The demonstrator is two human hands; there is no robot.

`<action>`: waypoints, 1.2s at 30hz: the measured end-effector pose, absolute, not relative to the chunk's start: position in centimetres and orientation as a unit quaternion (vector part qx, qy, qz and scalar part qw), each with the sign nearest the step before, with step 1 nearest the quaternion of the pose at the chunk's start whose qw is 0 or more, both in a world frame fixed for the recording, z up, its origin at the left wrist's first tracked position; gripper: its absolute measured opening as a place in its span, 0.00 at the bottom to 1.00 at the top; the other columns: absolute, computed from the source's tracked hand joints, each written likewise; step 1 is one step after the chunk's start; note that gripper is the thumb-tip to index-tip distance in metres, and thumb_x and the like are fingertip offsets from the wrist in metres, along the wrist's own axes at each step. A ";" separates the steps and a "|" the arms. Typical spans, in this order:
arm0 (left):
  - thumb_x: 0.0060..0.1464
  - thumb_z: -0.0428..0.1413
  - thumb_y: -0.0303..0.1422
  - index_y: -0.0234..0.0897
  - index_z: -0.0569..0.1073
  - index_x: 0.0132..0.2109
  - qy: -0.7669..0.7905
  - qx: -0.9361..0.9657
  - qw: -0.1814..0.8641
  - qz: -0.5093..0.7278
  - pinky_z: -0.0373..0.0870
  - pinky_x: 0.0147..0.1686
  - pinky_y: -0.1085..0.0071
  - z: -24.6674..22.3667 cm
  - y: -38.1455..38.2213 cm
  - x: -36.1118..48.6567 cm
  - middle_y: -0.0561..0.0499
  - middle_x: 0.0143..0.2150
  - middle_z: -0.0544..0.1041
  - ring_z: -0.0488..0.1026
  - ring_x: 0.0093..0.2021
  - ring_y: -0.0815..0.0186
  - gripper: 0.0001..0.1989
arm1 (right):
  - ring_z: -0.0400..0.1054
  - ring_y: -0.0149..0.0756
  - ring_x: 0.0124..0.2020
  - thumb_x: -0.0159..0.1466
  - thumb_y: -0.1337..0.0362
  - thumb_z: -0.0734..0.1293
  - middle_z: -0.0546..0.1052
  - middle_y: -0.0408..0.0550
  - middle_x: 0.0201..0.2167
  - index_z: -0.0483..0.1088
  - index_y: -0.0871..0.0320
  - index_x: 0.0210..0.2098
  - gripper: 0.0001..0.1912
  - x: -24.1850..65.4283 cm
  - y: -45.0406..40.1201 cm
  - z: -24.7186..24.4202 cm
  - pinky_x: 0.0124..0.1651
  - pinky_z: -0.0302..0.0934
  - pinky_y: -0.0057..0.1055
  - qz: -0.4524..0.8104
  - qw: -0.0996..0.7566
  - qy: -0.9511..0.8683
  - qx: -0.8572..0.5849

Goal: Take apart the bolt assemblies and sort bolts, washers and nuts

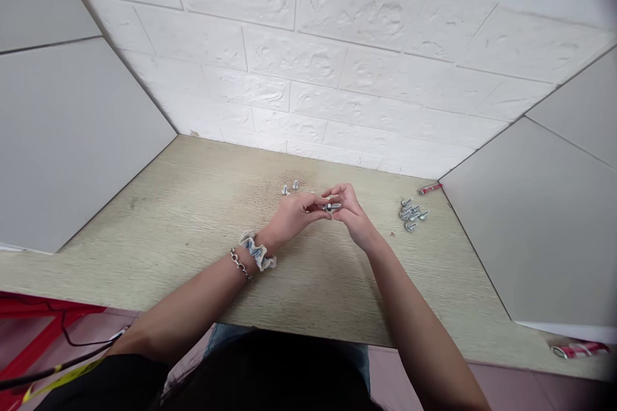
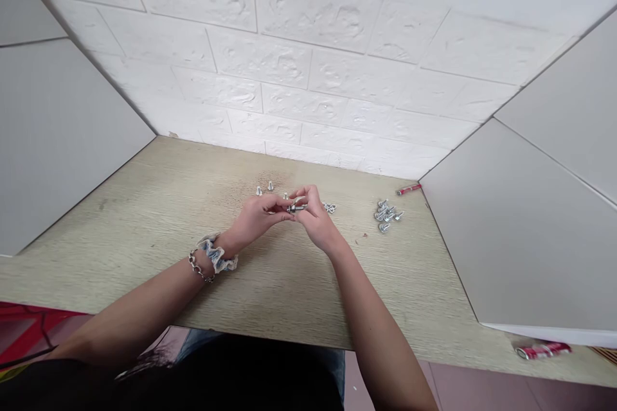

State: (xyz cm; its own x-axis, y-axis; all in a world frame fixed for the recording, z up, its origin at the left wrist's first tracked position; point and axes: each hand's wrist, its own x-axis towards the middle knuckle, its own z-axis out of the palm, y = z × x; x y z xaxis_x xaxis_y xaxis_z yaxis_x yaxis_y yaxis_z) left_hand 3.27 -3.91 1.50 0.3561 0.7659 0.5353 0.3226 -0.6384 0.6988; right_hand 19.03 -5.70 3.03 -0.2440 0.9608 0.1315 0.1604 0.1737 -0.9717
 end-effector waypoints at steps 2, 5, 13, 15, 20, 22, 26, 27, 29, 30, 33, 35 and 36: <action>0.46 0.60 0.36 0.35 0.75 0.35 0.352 0.784 0.241 0.451 0.65 0.27 0.76 1.6 -4.0 3.3 0.53 0.27 0.74 0.68 0.25 0.73 0.10 | 0.60 0.34 0.37 0.57 0.59 0.58 0.66 0.45 0.36 0.56 0.55 0.33 0.07 19.0 -5.6 2.9 0.38 0.55 0.31 0.421 0.430 -0.635 -0.484; 0.47 0.60 0.35 0.35 0.75 0.35 0.353 0.785 0.237 0.451 0.65 0.27 0.76 1.7 -4.0 3.3 0.53 0.27 0.74 0.68 0.25 0.73 0.09 | 0.58 0.34 0.31 0.61 0.52 0.53 0.64 0.44 0.25 0.58 0.57 0.25 0.17 18.8 -5.6 2.9 0.35 0.52 0.32 0.355 0.388 -0.653 -0.545; 0.47 0.60 0.35 0.34 0.73 0.36 0.330 0.806 0.207 0.446 0.65 0.28 0.77 1.2 -3.7 3.2 0.53 0.28 0.74 0.70 0.27 0.72 0.10 | 0.58 0.38 0.48 0.52 0.62 0.60 0.64 0.47 0.47 0.55 0.54 0.37 0.13 19.6 -5.4 3.0 0.42 0.55 0.32 0.423 0.459 -0.634 -0.456; 0.47 0.60 0.36 0.34 0.73 0.37 0.332 0.805 0.203 0.448 0.66 0.28 0.76 1.2 -3.7 3.2 0.53 0.28 0.74 0.70 0.27 0.72 0.11 | 0.57 0.38 0.48 0.55 0.59 0.59 0.66 0.47 0.44 0.57 0.55 0.35 0.10 19.6 -5.2 2.8 0.45 0.54 0.34 0.392 0.458 -0.634 -0.484; 0.50 0.58 0.35 0.35 0.74 0.36 0.322 0.809 0.203 0.447 0.66 0.29 0.77 1.4 -3.8 3.1 0.53 0.28 0.74 0.70 0.28 0.72 0.08 | 0.60 0.36 0.32 0.61 0.52 0.52 0.64 0.46 0.25 0.58 0.57 0.22 0.18 19.2 -5.3 2.7 0.40 0.53 0.34 0.377 0.374 -0.663 -0.528; 0.50 0.57 0.35 0.36 0.74 0.36 0.325 0.812 0.198 0.442 0.66 0.29 0.77 1.4 -3.8 3.1 0.53 0.28 0.74 0.70 0.28 0.72 0.08 | 0.60 0.36 0.35 0.58 0.55 0.56 0.66 0.46 0.30 0.59 0.57 0.25 0.12 19.3 -5.3 2.7 0.40 0.54 0.34 0.395 0.378 -0.667 -0.506; 0.49 0.59 0.35 0.35 0.73 0.38 0.332 0.812 0.188 0.442 0.66 0.29 0.77 1.1 -3.6 3.0 0.53 0.28 0.74 0.70 0.28 0.72 0.10 | 0.54 0.41 0.52 0.50 0.62 0.60 0.61 0.48 0.52 0.55 0.54 0.41 0.18 19.9 -5.3 2.7 0.47 0.52 0.36 0.409 0.437 -0.640 -0.482; 0.49 0.59 0.35 0.35 0.73 0.38 0.330 0.812 0.188 0.443 0.66 0.29 0.77 1.1 -3.5 3.0 0.53 0.28 0.74 0.70 0.28 0.72 0.10 | 0.52 0.41 0.53 0.51 0.61 0.60 0.60 0.48 0.53 0.55 0.54 0.41 0.18 20.0 -5.2 2.7 0.49 0.51 0.37 0.399 0.442 -0.638 -0.489; 0.48 0.59 0.35 0.35 0.73 0.38 0.324 0.812 0.184 0.449 0.66 0.28 0.77 1.0 -3.4 3.0 0.54 0.28 0.74 0.70 0.27 0.73 0.10 | 0.53 0.41 0.52 0.55 0.58 0.58 0.63 0.48 0.49 0.59 0.55 0.37 0.12 20.0 -5.1 2.6 0.52 0.48 0.38 0.365 0.431 -0.647 -0.513; 0.48 0.59 0.35 0.35 0.73 0.38 0.322 0.812 0.181 0.452 0.66 0.28 0.77 1.0 -3.4 3.0 0.54 0.28 0.74 0.70 0.27 0.73 0.10 | 0.55 0.40 0.49 0.57 0.56 0.56 0.66 0.49 0.44 0.60 0.55 0.34 0.11 19.9 -5.0 2.6 0.52 0.48 0.38 0.349 0.422 -0.651 -0.526; 0.48 0.59 0.34 0.35 0.73 0.38 0.321 0.815 0.171 0.451 0.65 0.29 0.77 1.0 -3.5 3.0 0.54 0.27 0.74 0.70 0.28 0.72 0.10 | 0.59 0.38 0.39 0.61 0.51 0.52 0.66 0.48 0.30 0.60 0.56 0.23 0.19 19.6 -5.0 2.7 0.46 0.51 0.37 0.337 0.389 -0.658 -0.550; 0.48 0.59 0.34 0.35 0.73 0.38 0.328 0.816 0.169 0.445 0.66 0.29 0.77 1.1 -3.6 3.0 0.54 0.28 0.74 0.70 0.28 0.72 0.10 | 0.60 0.38 0.39 0.59 0.52 0.55 0.66 0.47 0.30 0.59 0.57 0.22 0.16 19.6 -5.1 2.8 0.45 0.52 0.36 0.358 0.384 -0.661 -0.536; 0.48 0.59 0.34 0.35 0.73 0.38 0.331 0.816 0.170 0.441 0.66 0.29 0.77 1.1 -3.6 3.0 0.54 0.28 0.74 0.70 0.28 0.72 0.10 | 0.60 0.38 0.42 0.58 0.55 0.57 0.67 0.48 0.34 0.59 0.57 0.24 0.12 19.8 -5.1 2.8 0.46 0.52 0.36 0.372 0.391 -0.660 -0.523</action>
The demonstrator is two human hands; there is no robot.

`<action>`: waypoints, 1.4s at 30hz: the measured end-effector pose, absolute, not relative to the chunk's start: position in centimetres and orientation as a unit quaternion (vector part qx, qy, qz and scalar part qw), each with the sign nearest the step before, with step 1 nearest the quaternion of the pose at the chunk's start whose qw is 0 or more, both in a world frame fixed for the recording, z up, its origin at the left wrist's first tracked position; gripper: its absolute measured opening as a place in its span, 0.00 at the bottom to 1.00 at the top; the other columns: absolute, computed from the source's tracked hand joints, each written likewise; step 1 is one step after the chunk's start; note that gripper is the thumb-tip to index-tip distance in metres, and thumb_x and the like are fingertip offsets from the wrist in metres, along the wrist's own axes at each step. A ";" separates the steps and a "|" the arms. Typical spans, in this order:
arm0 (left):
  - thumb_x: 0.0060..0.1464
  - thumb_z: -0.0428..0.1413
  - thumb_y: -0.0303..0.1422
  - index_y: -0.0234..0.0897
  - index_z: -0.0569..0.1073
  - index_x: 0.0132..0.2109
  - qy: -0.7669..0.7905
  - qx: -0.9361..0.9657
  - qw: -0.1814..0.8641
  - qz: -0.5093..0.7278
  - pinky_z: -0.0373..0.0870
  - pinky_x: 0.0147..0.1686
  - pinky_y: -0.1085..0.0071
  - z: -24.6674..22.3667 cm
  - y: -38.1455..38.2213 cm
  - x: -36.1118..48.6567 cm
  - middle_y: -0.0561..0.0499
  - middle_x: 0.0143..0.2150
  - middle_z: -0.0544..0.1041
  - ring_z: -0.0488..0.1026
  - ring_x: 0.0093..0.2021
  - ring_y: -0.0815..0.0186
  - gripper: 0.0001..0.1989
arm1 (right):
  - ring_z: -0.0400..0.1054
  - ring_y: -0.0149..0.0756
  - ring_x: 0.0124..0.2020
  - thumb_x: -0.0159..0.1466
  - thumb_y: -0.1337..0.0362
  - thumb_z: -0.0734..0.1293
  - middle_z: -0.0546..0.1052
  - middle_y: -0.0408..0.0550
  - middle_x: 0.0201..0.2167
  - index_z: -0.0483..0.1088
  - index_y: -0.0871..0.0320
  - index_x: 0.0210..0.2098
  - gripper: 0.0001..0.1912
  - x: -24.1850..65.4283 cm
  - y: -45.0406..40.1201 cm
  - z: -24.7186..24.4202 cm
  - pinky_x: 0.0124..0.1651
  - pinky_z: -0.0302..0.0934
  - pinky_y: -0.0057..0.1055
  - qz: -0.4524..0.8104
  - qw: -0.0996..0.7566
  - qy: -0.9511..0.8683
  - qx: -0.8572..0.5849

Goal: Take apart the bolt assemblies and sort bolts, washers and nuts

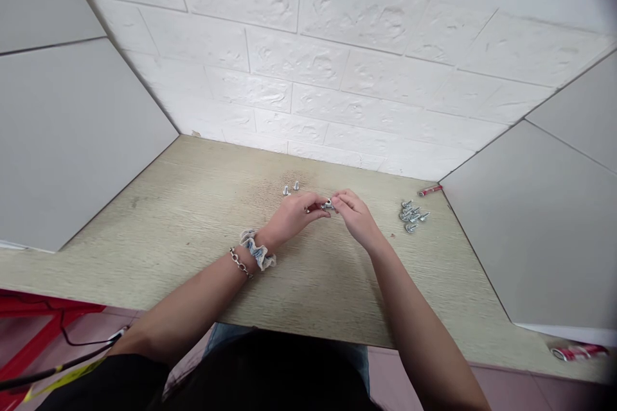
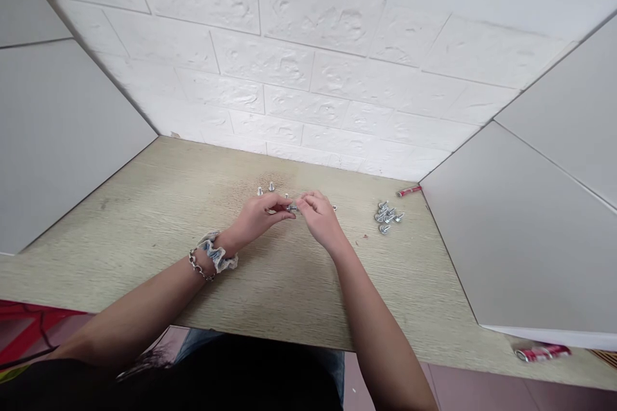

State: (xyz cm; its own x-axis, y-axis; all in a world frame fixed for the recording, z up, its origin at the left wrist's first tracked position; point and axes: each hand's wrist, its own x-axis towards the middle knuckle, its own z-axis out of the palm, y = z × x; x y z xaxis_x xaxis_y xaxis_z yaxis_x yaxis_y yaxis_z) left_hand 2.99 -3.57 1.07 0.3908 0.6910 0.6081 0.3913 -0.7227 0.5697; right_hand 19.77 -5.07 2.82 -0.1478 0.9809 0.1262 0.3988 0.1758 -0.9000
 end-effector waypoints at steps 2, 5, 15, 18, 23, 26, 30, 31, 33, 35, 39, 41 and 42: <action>0.49 0.59 0.35 0.35 0.73 0.38 0.339 0.815 0.170 0.437 0.66 0.29 0.76 1.1 -3.6 3.0 0.54 0.28 0.74 0.70 0.28 0.72 0.10 | 0.56 0.40 0.50 0.53 0.59 0.60 0.65 0.48 0.45 0.60 0.55 0.34 0.10 20.1 -5.1 2.7 0.48 0.52 0.36 0.398 0.419 -0.648 -0.497; 0.49 0.58 0.35 0.35 0.72 0.38 0.342 0.815 0.172 0.435 0.66 0.29 0.76 1.1 -3.6 3.0 0.53 0.28 0.74 0.70 0.28 0.72 0.10 | 0.50 0.41 0.56 0.52 0.61 0.59 0.60 0.47 0.54 0.56 0.52 0.44 0.19 20.4 -5.0 2.5 0.51 0.50 0.38 0.390 0.440 -0.632 -0.505; 0.49 0.58 0.33 0.35 0.72 0.39 0.324 0.823 0.153 0.440 0.65 0.29 0.77 1.0 -3.5 3.0 0.54 0.29 0.73 0.69 0.28 0.72 0.09 | 0.58 0.39 0.48 0.54 0.58 0.61 0.66 0.48 0.45 0.62 0.55 0.37 0.12 19.7 -5.1 2.5 0.49 0.52 0.36 0.389 0.406 -0.652 -0.509; 0.49 0.58 0.33 0.35 0.72 0.38 0.326 0.821 0.155 0.442 0.66 0.29 0.77 0.9 -3.4 2.9 0.53 0.29 0.74 0.69 0.29 0.72 0.09 | 0.52 0.40 0.55 0.53 0.59 0.61 0.60 0.47 0.54 0.56 0.52 0.46 0.21 20.1 -4.9 2.3 0.53 0.50 0.38 0.392 0.441 -0.625 -0.510; 0.50 0.58 0.34 0.35 0.72 0.39 0.318 0.825 0.149 0.443 0.66 0.29 0.77 0.9 -3.4 3.0 0.53 0.29 0.74 0.70 0.29 0.72 0.10 | 0.61 0.38 0.42 0.60 0.45 0.51 0.70 0.47 0.35 0.64 0.56 0.26 0.23 19.7 -5.1 2.7 0.49 0.50 0.36 0.324 0.376 -0.635 -0.592; 0.52 0.56 0.35 0.36 0.72 0.39 0.315 0.828 0.148 0.439 0.65 0.30 0.76 1.1 -3.5 3.0 0.53 0.28 0.73 0.70 0.29 0.72 0.09 | 0.61 0.34 0.31 0.60 0.42 0.47 0.68 0.45 0.24 0.59 0.58 0.18 0.30 19.5 -5.2 2.8 0.42 0.52 0.33 0.350 0.327 -0.637 -0.604; 0.51 0.57 0.35 0.36 0.72 0.39 0.336 0.825 0.162 0.424 0.65 0.30 0.76 1.3 -3.5 2.9 0.53 0.29 0.73 0.69 0.29 0.72 0.09 | 0.60 0.32 0.30 0.59 0.43 0.51 0.68 0.44 0.24 0.61 0.59 0.22 0.26 19.5 -5.1 2.9 0.37 0.52 0.29 0.365 0.343 -0.646 -0.576; 0.51 0.57 0.35 0.36 0.72 0.39 0.345 0.821 0.167 0.424 0.65 0.30 0.76 1.4 -3.5 2.9 0.53 0.29 0.74 0.69 0.29 0.72 0.09 | 0.60 0.32 0.30 0.59 0.44 0.53 0.68 0.44 0.25 0.62 0.59 0.24 0.24 19.6 -5.1 2.9 0.36 0.52 0.29 0.361 0.349 -0.648 -0.573; 0.50 0.58 0.34 0.35 0.72 0.38 0.360 0.812 0.181 0.423 0.64 0.30 0.76 1.4 -3.5 2.9 0.54 0.29 0.74 0.69 0.29 0.72 0.09 | 0.60 0.32 0.31 0.59 0.46 0.55 0.68 0.43 0.27 0.64 0.59 0.27 0.21 19.7 -5.1 3.1 0.36 0.53 0.29 0.351 0.352 -0.655 -0.568; 0.49 0.58 0.34 0.35 0.72 0.38 0.374 0.804 0.199 0.419 0.64 0.31 0.76 1.4 -3.3 2.8 0.54 0.29 0.73 0.69 0.29 0.72 0.09 | 0.60 0.32 0.32 0.59 0.48 0.56 0.68 0.43 0.28 0.64 0.58 0.29 0.19 19.9 -5.2 3.2 0.37 0.53 0.29 0.345 0.345 -0.670 -0.559; 0.50 0.57 0.35 0.35 0.73 0.38 0.399 0.796 0.243 0.385 0.63 0.31 0.75 1.7 -3.1 2.6 0.54 0.29 0.74 0.69 0.29 0.71 0.09 | 0.63 0.32 0.34 0.60 0.54 0.58 0.71 0.44 0.31 0.63 0.57 0.34 0.13 20.1 -5.3 3.2 0.38 0.54 0.29 0.347 0.338 -0.695 -0.530; 0.50 0.57 0.37 0.36 0.73 0.39 0.414 0.789 0.272 0.362 0.62 0.32 0.75 2.1 -3.0 2.5 0.54 0.29 0.74 0.68 0.29 0.71 0.10 | 0.64 0.33 0.35 0.60 0.56 0.59 0.72 0.45 0.32 0.63 0.57 0.36 0.11 20.1 -5.3 3.1 0.39 0.54 0.30 0.336 0.343 -0.700 -0.529; 0.50 0.56 0.38 0.36 0.73 0.39 0.422 0.783 0.291 0.353 0.62 0.31 0.75 2.3 -3.0 2.5 0.53 0.29 0.74 0.68 0.29 0.71 0.11 | 0.64 0.33 0.35 0.60 0.57 0.59 0.72 0.45 0.33 0.63 0.57 0.37 0.10 20.1 -5.3 3.1 0.39 0.54 0.30 0.325 0.344 -0.703 -0.531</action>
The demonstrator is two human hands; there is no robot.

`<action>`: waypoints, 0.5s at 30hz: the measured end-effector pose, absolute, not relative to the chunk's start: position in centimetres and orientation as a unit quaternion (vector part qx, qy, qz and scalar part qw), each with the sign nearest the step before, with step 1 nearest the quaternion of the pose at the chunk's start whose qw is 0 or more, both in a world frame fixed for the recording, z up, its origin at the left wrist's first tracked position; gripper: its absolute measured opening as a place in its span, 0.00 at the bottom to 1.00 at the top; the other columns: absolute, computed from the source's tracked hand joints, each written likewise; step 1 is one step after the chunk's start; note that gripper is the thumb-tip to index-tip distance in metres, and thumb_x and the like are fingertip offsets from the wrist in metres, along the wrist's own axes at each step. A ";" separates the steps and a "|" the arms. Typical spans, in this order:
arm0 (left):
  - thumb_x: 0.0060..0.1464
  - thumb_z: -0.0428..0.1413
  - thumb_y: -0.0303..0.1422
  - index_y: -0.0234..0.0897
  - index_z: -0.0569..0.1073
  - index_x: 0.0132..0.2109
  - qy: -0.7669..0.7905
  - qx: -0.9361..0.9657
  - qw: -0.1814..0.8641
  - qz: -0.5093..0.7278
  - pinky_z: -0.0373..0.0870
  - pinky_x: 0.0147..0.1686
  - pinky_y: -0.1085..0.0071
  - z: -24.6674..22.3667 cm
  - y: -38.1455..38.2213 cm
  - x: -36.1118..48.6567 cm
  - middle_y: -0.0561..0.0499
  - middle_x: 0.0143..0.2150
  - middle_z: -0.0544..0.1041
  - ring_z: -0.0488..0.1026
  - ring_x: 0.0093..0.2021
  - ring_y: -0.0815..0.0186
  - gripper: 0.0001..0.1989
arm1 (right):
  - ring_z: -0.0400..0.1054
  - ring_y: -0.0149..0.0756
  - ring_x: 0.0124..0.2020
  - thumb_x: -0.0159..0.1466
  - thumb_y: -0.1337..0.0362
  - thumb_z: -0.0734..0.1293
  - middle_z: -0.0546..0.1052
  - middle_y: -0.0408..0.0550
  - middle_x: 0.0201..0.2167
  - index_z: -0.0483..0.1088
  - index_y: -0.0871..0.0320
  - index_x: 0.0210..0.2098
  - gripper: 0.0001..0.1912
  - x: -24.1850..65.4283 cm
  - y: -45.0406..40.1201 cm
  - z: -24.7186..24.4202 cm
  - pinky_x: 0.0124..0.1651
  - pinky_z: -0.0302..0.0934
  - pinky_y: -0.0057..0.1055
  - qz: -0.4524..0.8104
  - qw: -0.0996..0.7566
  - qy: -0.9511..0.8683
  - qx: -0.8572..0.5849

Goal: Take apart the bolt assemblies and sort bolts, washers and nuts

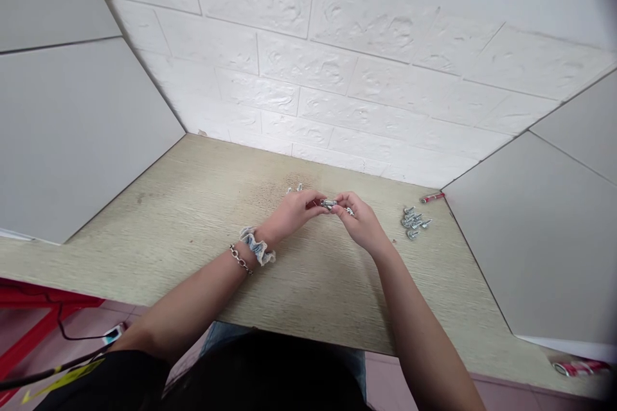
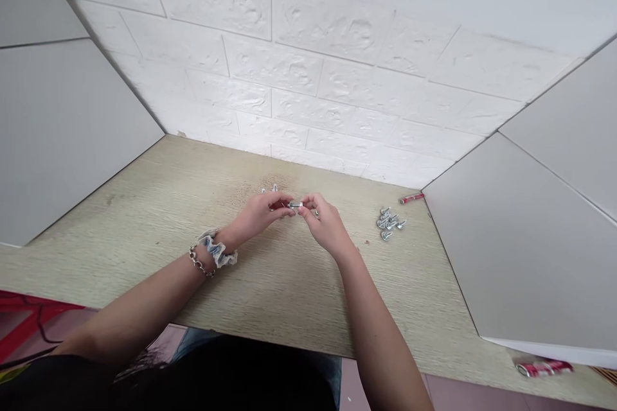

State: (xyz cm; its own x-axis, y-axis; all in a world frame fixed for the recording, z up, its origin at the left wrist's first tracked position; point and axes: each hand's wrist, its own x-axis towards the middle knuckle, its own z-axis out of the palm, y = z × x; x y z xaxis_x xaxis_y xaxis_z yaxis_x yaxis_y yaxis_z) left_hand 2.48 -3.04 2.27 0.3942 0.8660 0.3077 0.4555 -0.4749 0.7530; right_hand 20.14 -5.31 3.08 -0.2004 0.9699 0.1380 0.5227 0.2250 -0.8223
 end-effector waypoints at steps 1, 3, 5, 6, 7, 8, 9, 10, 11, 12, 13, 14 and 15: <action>0.50 0.56 0.38 0.36 0.73 0.39 0.428 0.773 0.314 0.346 0.62 0.31 0.75 2.5 -3.1 2.5 0.53 0.29 0.73 0.68 0.29 0.70 0.12 | 0.65 0.34 0.36 0.59 0.58 0.60 0.72 0.46 0.33 0.63 0.57 0.38 0.10 20.1 -5.3 3.0 0.39 0.55 0.30 0.312 0.346 -0.707 -0.532; 0.50 0.55 0.40 0.35 0.73 0.38 0.433 0.744 0.383 0.336 0.61 0.29 0.75 3.0 -3.2 2.5 0.53 0.28 0.73 0.68 0.29 0.70 0.13 | 0.65 0.34 0.37 0.59 0.60 0.60 0.71 0.46 0.34 0.63 0.57 0.39 0.10 20.1 -5.3 2.9 0.39 0.55 0.31 0.293 0.353 -0.716 -0.527; 0.50 0.54 0.41 0.34 0.72 0.36 0.420 0.704 0.471 0.325 0.61 0.27 0.76 3.4 -3.3 2.5 0.52 0.27 0.72 0.68 0.28 0.71 0.14 | 0.64 0.34 0.38 0.60 0.61 0.59 0.71 0.47 0.35 0.62 0.57 0.39 0.09 20.0 -5.3 2.8 0.41 0.56 0.31 0.290 0.364 -0.723 -0.511; 0.50 0.54 0.41 0.33 0.71 0.35 0.409 0.684 0.513 0.319 0.61 0.26 0.77 3.5 -3.3 2.5 0.52 0.27 0.71 0.68 0.27 0.72 0.14 | 0.64 0.34 0.39 0.60 0.62 0.59 0.70 0.47 0.35 0.62 0.57 0.39 0.08 19.9 -5.3 2.8 0.41 0.56 0.31 0.293 0.369 -0.725 -0.502; 0.51 0.53 0.41 0.32 0.70 0.33 0.398 0.665 0.549 0.312 0.60 0.24 0.77 3.5 -3.3 2.5 0.52 0.26 0.70 0.67 0.26 0.73 0.13 | 0.64 0.34 0.39 0.60 0.63 0.58 0.70 0.47 0.36 0.61 0.57 0.39 0.08 19.8 -5.3 2.7 0.42 0.57 0.31 0.298 0.373 -0.728 -0.493; 0.51 0.52 0.40 0.32 0.69 0.31 0.388 0.648 0.580 0.305 0.59 0.23 0.78 3.5 -3.3 2.5 0.52 0.26 0.69 0.66 0.24 0.73 0.13 | 0.64 0.34 0.39 0.60 0.63 0.58 0.70 0.47 0.36 0.61 0.56 0.39 0.08 19.7 -5.4 2.7 0.42 0.57 0.31 0.304 0.375 -0.730 -0.484; 0.52 0.50 0.39 0.32 0.68 0.29 0.378 0.630 0.609 0.297 0.58 0.21 0.78 3.4 -3.2 2.5 0.52 0.25 0.68 0.64 0.23 0.74 0.13 | 0.64 0.34 0.40 0.60 0.64 0.58 0.70 0.47 0.36 0.61 0.56 0.39 0.08 19.5 -5.5 2.7 0.43 0.57 0.32 0.308 0.376 -0.734 -0.475; 0.53 0.49 0.39 0.31 0.67 0.28 0.370 0.611 0.637 0.289 0.55 0.19 0.79 3.3 -3.1 2.5 0.53 0.24 0.67 0.63 0.21 0.75 0.14 | 0.65 0.34 0.40 0.60 0.65 0.58 0.70 0.47 0.36 0.60 0.56 0.39 0.07 19.3 -5.6 2.7 0.43 0.57 0.32 0.310 0.378 -0.737 -0.467; 0.53 0.48 0.38 0.32 0.66 0.27 0.363 0.588 0.666 0.281 0.53 0.18 0.79 3.1 -3.0 2.4 0.53 0.23 0.65 0.61 0.20 0.76 0.14 | 0.65 0.34 0.40 0.60 0.65 0.57 0.70 0.47 0.36 0.60 0.56 0.39 0.07 19.1 -5.7 2.7 0.44 0.57 0.32 0.311 0.379 -0.740 -0.460; 0.53 0.47 0.37 0.32 0.65 0.26 0.357 0.564 0.692 0.274 0.50 0.16 0.79 3.0 -2.9 2.4 0.53 0.22 0.64 0.58 0.19 0.77 0.14 | 0.65 0.34 0.40 0.60 0.66 0.57 0.70 0.47 0.36 0.60 0.56 0.39 0.07 18.8 -5.8 2.8 0.44 0.57 0.32 0.311 0.381 -0.743 -0.454; 0.53 0.46 0.36 0.32 0.64 0.26 0.353 0.540 0.717 0.265 0.48 0.15 0.79 2.9 -2.8 2.3 0.54 0.22 0.63 0.56 0.18 0.77 0.13 | 0.65 0.34 0.40 0.60 0.66 0.57 0.70 0.47 0.36 0.60 0.56 0.38 0.06 18.6 -5.9 2.8 0.44 0.57 0.33 0.311 0.383 -0.744 -0.449; 0.53 0.46 0.36 0.32 0.64 0.25 0.352 0.519 0.736 0.257 0.45 0.14 0.79 2.8 -2.8 2.3 0.54 0.21 0.62 0.54 0.17 0.78 0.13 | 0.65 0.34 0.40 0.60 0.66 0.57 0.70 0.47 0.36 0.60 0.56 0.38 0.06 18.4 -6.1 2.9 0.44 0.57 0.33 0.313 0.386 -0.745 -0.445; 0.52 0.46 0.35 0.32 0.64 0.25 0.354 0.502 0.748 0.251 0.44 0.14 0.80 2.8 -2.7 2.2 0.55 0.21 0.61 0.52 0.17 0.78 0.12 | 0.65 0.34 0.39 0.60 0.66 0.56 0.70 0.47 0.36 0.60 0.56 0.38 0.06 18.3 -6.1 2.9 0.45 0.57 0.34 0.316 0.389 -0.744 -0.441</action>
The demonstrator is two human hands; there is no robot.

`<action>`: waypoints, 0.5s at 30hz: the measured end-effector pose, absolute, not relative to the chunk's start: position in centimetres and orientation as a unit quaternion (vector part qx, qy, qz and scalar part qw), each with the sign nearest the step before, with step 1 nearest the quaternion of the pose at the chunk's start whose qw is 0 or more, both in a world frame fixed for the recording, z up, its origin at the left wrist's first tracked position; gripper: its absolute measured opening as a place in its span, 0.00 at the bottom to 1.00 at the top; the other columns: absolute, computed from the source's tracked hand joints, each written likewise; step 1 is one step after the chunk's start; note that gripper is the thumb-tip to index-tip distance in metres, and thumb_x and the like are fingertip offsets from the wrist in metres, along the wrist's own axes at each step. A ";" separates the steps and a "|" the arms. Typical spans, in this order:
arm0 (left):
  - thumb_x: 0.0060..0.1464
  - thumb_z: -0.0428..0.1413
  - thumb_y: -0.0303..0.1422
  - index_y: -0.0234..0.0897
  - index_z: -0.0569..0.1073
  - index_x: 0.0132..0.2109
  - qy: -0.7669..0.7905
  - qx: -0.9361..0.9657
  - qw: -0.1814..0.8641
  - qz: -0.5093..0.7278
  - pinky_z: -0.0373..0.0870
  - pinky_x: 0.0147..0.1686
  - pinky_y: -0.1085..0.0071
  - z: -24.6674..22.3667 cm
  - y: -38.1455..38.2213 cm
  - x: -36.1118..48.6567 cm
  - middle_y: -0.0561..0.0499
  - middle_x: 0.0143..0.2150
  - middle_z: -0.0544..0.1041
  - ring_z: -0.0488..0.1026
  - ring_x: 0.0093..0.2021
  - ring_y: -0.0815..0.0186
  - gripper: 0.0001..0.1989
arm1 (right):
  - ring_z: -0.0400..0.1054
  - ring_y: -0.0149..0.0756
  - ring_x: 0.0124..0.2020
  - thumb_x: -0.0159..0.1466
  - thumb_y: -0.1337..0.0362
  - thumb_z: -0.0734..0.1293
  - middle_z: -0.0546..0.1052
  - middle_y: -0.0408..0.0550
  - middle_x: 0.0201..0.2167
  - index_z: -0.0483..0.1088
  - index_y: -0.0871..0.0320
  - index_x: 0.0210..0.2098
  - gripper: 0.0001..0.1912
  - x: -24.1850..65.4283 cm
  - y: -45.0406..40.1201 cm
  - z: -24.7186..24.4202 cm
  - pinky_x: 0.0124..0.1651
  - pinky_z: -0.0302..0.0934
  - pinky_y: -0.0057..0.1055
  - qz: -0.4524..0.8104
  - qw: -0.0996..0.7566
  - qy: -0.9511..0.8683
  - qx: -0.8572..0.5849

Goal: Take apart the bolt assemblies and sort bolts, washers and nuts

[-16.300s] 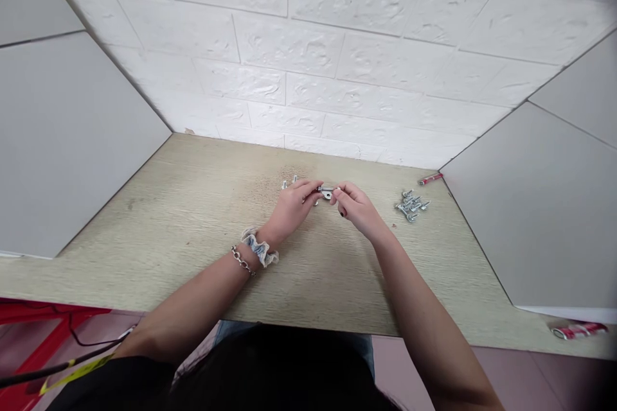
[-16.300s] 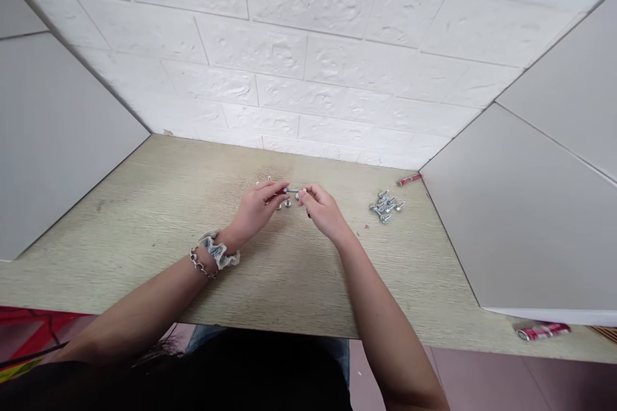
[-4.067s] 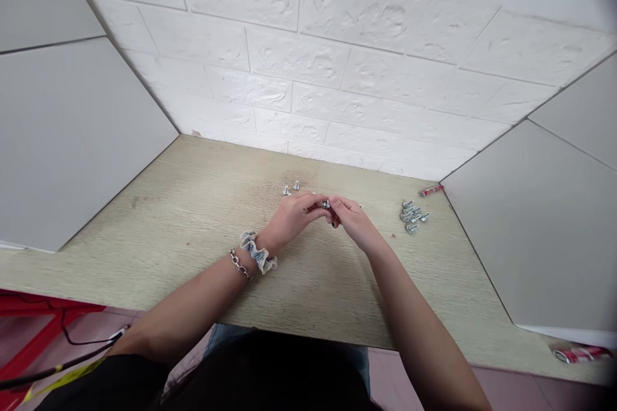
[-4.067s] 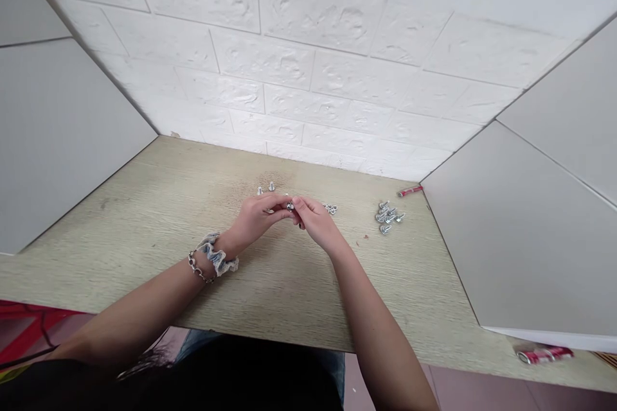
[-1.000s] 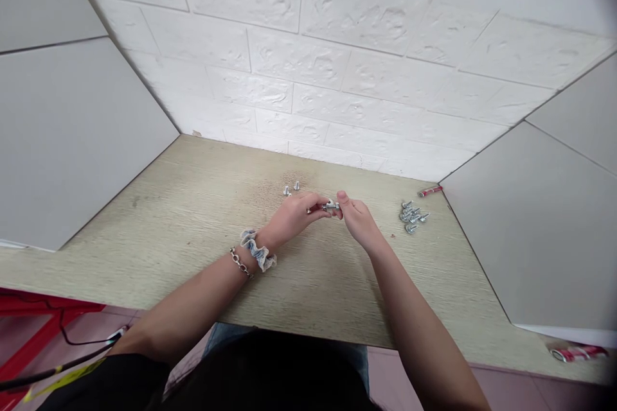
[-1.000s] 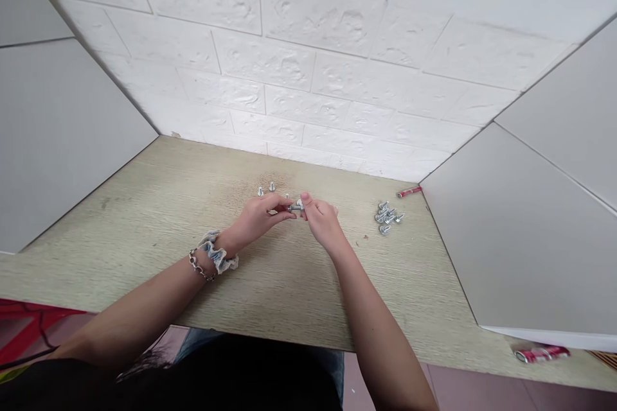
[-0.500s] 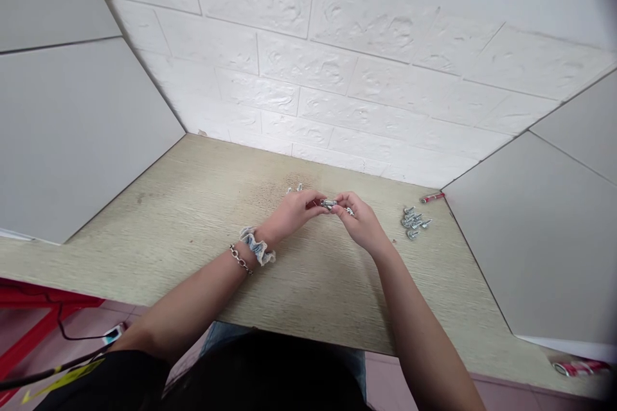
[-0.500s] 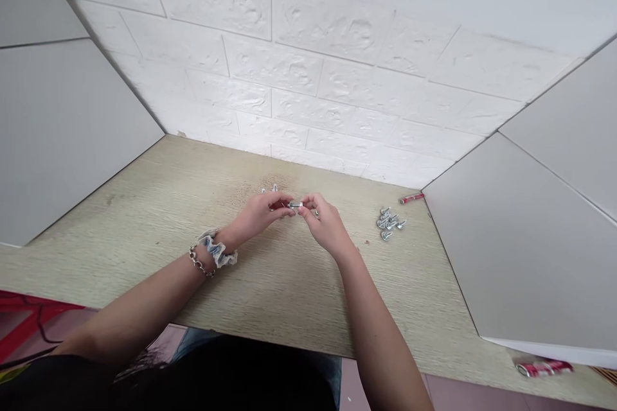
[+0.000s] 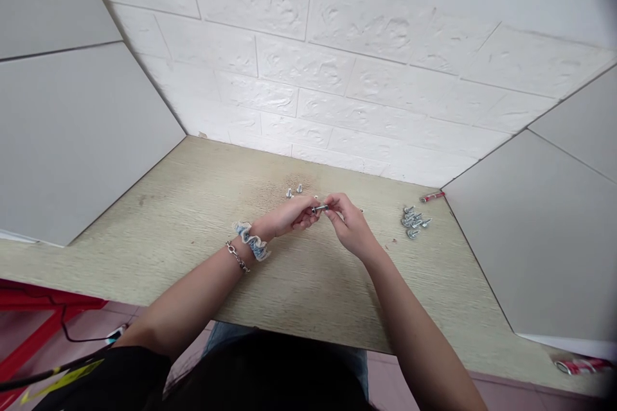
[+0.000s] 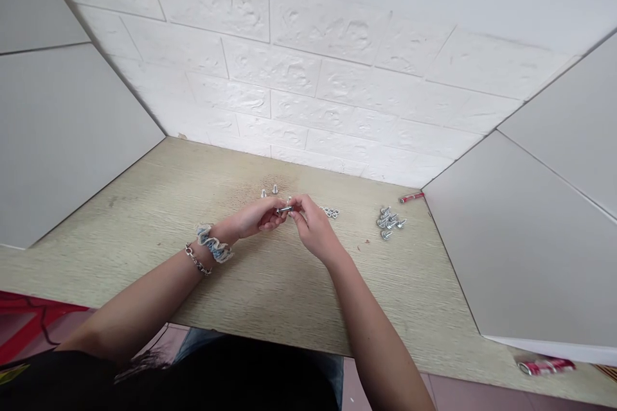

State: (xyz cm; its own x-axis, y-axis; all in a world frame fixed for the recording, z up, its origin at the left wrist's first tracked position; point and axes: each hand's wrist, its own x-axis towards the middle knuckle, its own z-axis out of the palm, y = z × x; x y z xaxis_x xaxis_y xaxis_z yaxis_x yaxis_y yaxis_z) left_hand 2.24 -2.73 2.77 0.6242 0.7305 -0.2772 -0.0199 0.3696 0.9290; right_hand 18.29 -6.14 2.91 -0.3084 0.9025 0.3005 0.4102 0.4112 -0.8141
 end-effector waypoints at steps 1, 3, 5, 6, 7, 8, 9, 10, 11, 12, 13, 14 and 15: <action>0.52 0.46 0.35 0.32 0.63 0.25 0.357 0.491 0.755 0.247 0.43 0.14 0.80 2.8 -2.7 2.2 0.55 0.21 0.61 0.51 0.16 0.78 0.12 | 0.65 0.34 0.39 0.60 0.66 0.56 0.70 0.47 0.35 0.60 0.56 0.38 0.06 18.2 -6.2 2.9 0.45 0.57 0.34 0.322 0.394 -0.742 -0.436; 0.52 0.47 0.36 0.32 0.64 0.25 0.360 0.485 0.757 0.248 0.42 0.13 0.80 3.0 -2.7 2.2 0.55 0.21 0.60 0.50 0.16 0.79 0.12 | 0.64 0.33 0.39 0.59 0.66 0.58 0.69 0.46 0.35 0.59 0.56 0.38 0.07 18.2 -6.2 2.9 0.46 0.57 0.34 0.344 0.410 -0.731 -0.424; 0.52 0.48 0.37 0.31 0.64 0.26 0.359 0.494 0.750 0.254 0.43 0.13 0.81 3.2 -2.8 2.2 0.55 0.21 0.61 0.50 0.16 0.79 0.13 | 0.63 0.32 0.40 0.57 0.66 0.60 0.68 0.46 0.37 0.57 0.54 0.41 0.11 18.4 -6.2 2.8 0.47 0.57 0.33 0.383 0.424 -0.706 -0.418; 0.52 0.48 0.37 0.32 0.64 0.26 0.360 0.502 0.744 0.253 0.43 0.13 0.81 3.2 -2.9 2.2 0.55 0.21 0.60 0.51 0.16 0.79 0.13 | 0.63 0.32 0.41 0.57 0.65 0.60 0.68 0.45 0.38 0.56 0.54 0.42 0.13 18.5 -6.1 2.7 0.46 0.58 0.33 0.403 0.428 -0.690 -0.422; 0.52 0.48 0.38 0.32 0.65 0.26 0.361 0.511 0.739 0.251 0.44 0.13 0.81 3.2 -2.9 2.2 0.55 0.20 0.60 0.51 0.16 0.79 0.14 | 0.63 0.32 0.40 0.58 0.62 0.61 0.68 0.45 0.37 0.55 0.54 0.43 0.14 18.5 -6.0 2.5 0.44 0.58 0.32 0.417 0.430 -0.673 -0.434; 0.52 0.48 0.38 0.32 0.65 0.25 0.363 0.518 0.733 0.251 0.44 0.13 0.81 3.2 -3.0 2.2 0.55 0.20 0.60 0.52 0.16 0.78 0.14 | 0.63 0.32 0.37 0.59 0.58 0.60 0.68 0.45 0.35 0.56 0.55 0.41 0.13 18.6 -5.9 2.4 0.41 0.58 0.31 0.424 0.428 -0.659 -0.451; 0.52 0.48 0.38 0.32 0.65 0.25 0.364 0.525 0.727 0.252 0.45 0.13 0.81 3.2 -3.0 2.2 0.55 0.20 0.60 0.52 0.16 0.78 0.15 | 0.63 0.31 0.34 0.60 0.54 0.58 0.68 0.44 0.32 0.58 0.56 0.37 0.12 18.6 -5.8 2.2 0.38 0.58 0.30 0.423 0.421 -0.650 -0.471; 0.52 0.48 0.39 0.32 0.65 0.25 0.364 0.533 0.721 0.254 0.46 0.13 0.80 3.2 -3.1 2.2 0.54 0.21 0.61 0.53 0.17 0.78 0.15 | 0.62 0.31 0.30 0.61 0.51 0.55 0.67 0.43 0.27 0.60 0.57 0.31 0.15 18.6 -5.7 2.0 0.36 0.57 0.29 0.417 0.411 -0.645 -0.490; 0.52 0.48 0.39 0.32 0.65 0.25 0.364 0.539 0.715 0.257 0.46 0.14 0.80 3.1 -3.1 2.2 0.54 0.21 0.62 0.53 0.17 0.78 0.15 | 0.60 0.30 0.27 0.62 0.48 0.53 0.65 0.42 0.22 0.59 0.58 0.25 0.21 18.5 -5.6 1.8 0.34 0.56 0.29 0.412 0.398 -0.645 -0.506; 0.52 0.48 0.39 0.32 0.65 0.25 0.363 0.546 0.709 0.259 0.47 0.14 0.80 3.1 -3.1 2.3 0.54 0.22 0.62 0.54 0.17 0.78 0.15 | 0.59 0.30 0.24 0.62 0.46 0.50 0.62 0.42 0.18 0.58 0.58 0.20 0.25 18.5 -5.6 1.7 0.32 0.55 0.29 0.411 0.382 -0.646 -0.518; 0.52 0.48 0.40 0.32 0.65 0.25 0.364 0.552 0.704 0.259 0.47 0.14 0.80 3.0 -3.1 2.3 0.54 0.22 0.63 0.54 0.17 0.78 0.15 | 0.57 0.29 0.22 0.61 0.44 0.49 0.60 0.42 0.16 0.56 0.58 0.17 0.27 18.4 -5.5 1.7 0.31 0.54 0.29 0.413 0.366 -0.647 -0.527; 0.52 0.48 0.40 0.32 0.65 0.25 0.366 0.559 0.699 0.255 0.47 0.14 0.80 3.0 -3.1 2.3 0.54 0.21 0.62 0.54 0.17 0.78 0.16 | 0.57 0.29 0.21 0.61 0.44 0.49 0.59 0.41 0.14 0.55 0.58 0.15 0.28 18.3 -5.5 1.7 0.30 0.53 0.29 0.416 0.353 -0.646 -0.534; 0.52 0.48 0.41 0.32 0.65 0.25 0.368 0.563 0.695 0.252 0.47 0.14 0.80 3.0 -3.1 2.3 0.54 0.21 0.62 0.55 0.17 0.77 0.16 | 0.56 0.29 0.20 0.61 0.44 0.50 0.60 0.41 0.14 0.55 0.58 0.15 0.28 18.3 -5.5 1.8 0.29 0.52 0.28 0.418 0.344 -0.646 -0.538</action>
